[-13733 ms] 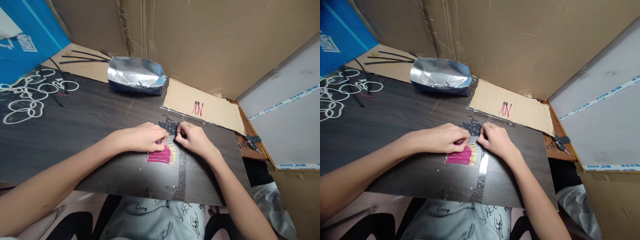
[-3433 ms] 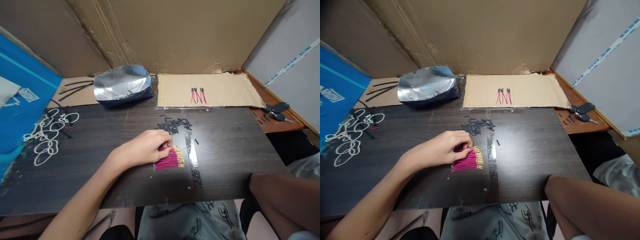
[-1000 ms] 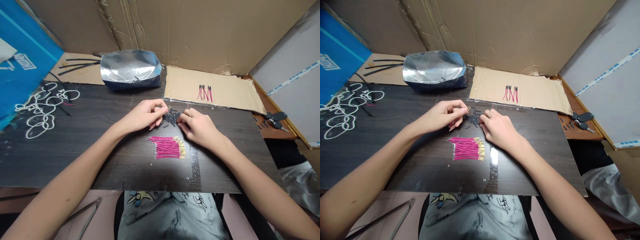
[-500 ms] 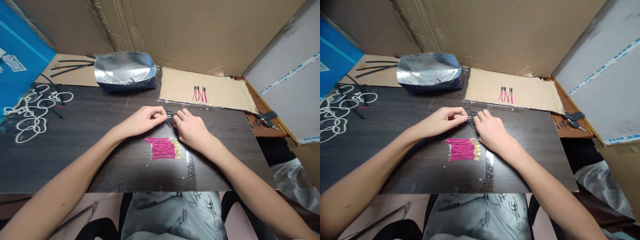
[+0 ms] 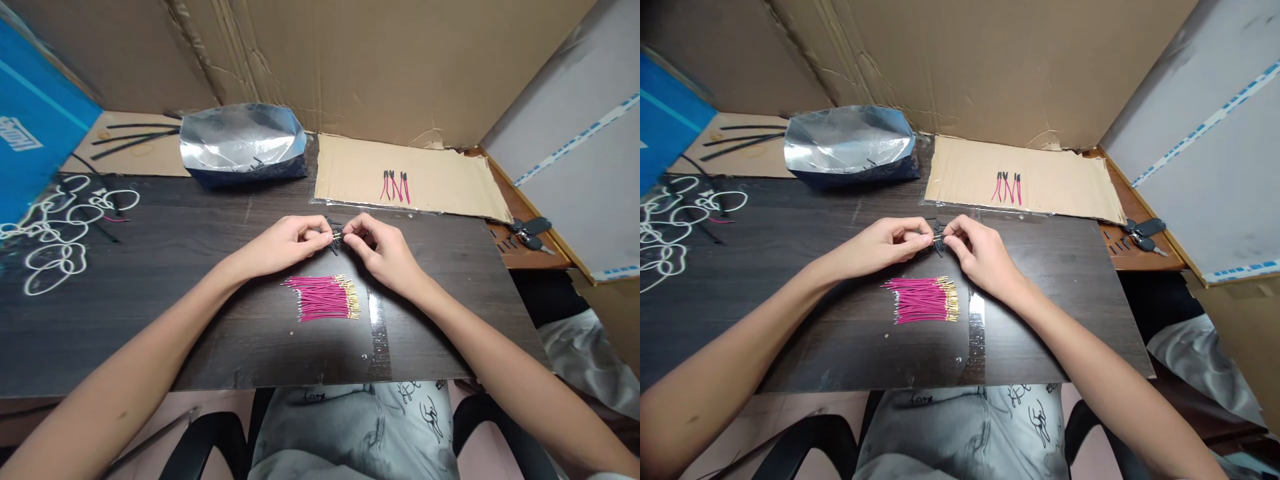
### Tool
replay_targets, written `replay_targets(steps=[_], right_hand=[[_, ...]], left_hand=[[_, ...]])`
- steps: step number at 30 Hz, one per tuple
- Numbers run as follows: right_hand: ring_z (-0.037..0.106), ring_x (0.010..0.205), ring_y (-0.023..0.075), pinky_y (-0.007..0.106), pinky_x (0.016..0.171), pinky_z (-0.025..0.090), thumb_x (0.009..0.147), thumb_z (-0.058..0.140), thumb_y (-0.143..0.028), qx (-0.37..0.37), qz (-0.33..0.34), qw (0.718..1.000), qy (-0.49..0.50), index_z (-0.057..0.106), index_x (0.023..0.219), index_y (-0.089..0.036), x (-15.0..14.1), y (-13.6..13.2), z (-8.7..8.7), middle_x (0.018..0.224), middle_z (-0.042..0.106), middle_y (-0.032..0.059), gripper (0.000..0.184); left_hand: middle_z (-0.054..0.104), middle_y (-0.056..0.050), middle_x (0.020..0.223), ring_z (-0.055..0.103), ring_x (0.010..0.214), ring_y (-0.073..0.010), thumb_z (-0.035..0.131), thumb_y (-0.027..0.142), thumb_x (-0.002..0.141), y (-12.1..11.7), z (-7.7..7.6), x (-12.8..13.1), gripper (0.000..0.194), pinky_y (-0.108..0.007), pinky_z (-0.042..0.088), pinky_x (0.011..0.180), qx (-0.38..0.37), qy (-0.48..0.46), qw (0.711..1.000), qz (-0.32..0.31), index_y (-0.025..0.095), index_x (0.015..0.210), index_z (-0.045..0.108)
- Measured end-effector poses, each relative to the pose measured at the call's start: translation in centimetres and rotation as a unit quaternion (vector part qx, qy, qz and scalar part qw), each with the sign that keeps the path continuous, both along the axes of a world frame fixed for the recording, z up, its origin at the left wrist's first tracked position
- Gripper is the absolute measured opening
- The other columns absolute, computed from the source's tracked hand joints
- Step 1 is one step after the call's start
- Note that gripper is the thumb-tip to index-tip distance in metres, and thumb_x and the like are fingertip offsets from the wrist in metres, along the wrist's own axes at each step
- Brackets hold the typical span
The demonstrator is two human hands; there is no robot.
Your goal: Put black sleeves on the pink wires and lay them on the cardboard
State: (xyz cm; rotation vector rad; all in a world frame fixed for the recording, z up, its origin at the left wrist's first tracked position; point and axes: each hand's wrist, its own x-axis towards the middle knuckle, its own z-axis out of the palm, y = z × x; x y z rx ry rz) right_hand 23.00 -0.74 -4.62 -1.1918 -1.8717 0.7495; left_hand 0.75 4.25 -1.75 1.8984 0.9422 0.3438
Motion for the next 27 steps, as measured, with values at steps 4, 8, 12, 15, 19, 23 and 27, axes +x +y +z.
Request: replay_targets(steps=[4,8,12,15,19,23,27], right_hand=[[0.062,0.084,0.0178,0.032,0.074,0.046,0.099,0.06,-0.028,-0.04,0.004,0.998,0.057,0.064,0.097,-0.022,0.2,0.3,-0.2,0.091,0.069,0.0022,0.007],[0.063,0.085,0.0178,0.033,0.076,0.047,0.097,0.062,-0.03,-0.05,0.01,0.996,0.067,0.068,0.098,-0.021,0.3,0.5,-0.3,0.092,0.07,0.0022,0.011],[0.063,0.085,0.0177,0.033,0.076,0.047,0.097,0.063,-0.031,-0.059,0.012,0.995,0.074,0.07,0.098,-0.021,0.3,0.5,-0.4,0.093,0.071,0.0026,0.012],[0.063,0.085,0.0176,0.033,0.075,0.047,0.096,0.064,-0.031,-0.068,0.007,0.994,0.085,0.07,0.098,-0.02,0.3,0.5,-0.5,0.095,0.071,0.0034,0.012],[0.062,0.084,0.0174,0.033,0.075,0.047,0.095,0.066,-0.032,-0.078,-0.001,0.992,0.098,0.069,0.1,-0.02,0.2,0.5,-0.7,0.095,0.071,0.0039,0.013],[0.063,0.085,0.0175,0.033,0.075,0.048,0.093,0.068,-0.031,-0.08,-0.01,0.99,0.112,0.069,0.101,-0.021,0.1,0.4,-0.9,0.095,0.071,0.004,0.014],[0.064,0.085,0.0175,0.034,0.076,0.049,0.093,0.07,-0.031,-0.078,-0.002,0.991,0.109,0.07,0.101,-0.021,-0.1,0.3,-1.1,0.096,0.071,0.004,0.013]], left_hand=[[0.038,0.008,0.059,0.034,0.054,-0.009,0.056,0.044,0.1,0.0,0.0,0.0,0.028,-0.022,0.026,0.053,0.01,-0.003,1.0,0.0,0.018,0.09,0.061],[0.04,0.007,0.06,0.034,0.055,-0.0093,0.057,0.044,0.1,0.0,-0.1,0.1,0.028,-0.022,0.027,0.054,0.014,-0.019,1.0,-0.002,0.018,0.088,0.061],[0.039,0.007,0.061,0.033,0.056,-0.0093,0.056,0.043,0.1,0.0,-0.3,0.0,0.027,-0.023,0.026,0.055,0.026,-0.02,0.999,-0.001,0.018,0.088,0.06],[0.039,0.007,0.062,0.032,0.058,-0.0093,0.055,0.043,0.1,0.0,-0.3,0.0,0.028,-0.023,0.026,0.056,0.039,-0.013,0.999,-0.003,0.018,0.088,0.06],[0.037,0.007,0.062,0.031,0.058,-0.0095,0.055,0.043,0.1,-0.1,-0.3,0.0,0.028,-0.023,0.026,0.057,0.049,-0.006,0.999,-0.006,0.018,0.088,0.059],[0.04,0.007,0.061,0.033,0.058,-0.01,0.055,0.041,0.099,-0.2,-0.4,-0.1,0.027,-0.024,0.028,0.058,0.065,-0.002,0.998,-0.009,0.018,0.087,0.061],[0.041,0.007,0.06,0.033,0.058,-0.0102,0.056,0.038,0.098,-0.2,-0.6,-0.1,0.025,-0.024,0.027,0.058,0.081,-0.003,0.997,-0.008,0.018,0.086,0.062]])
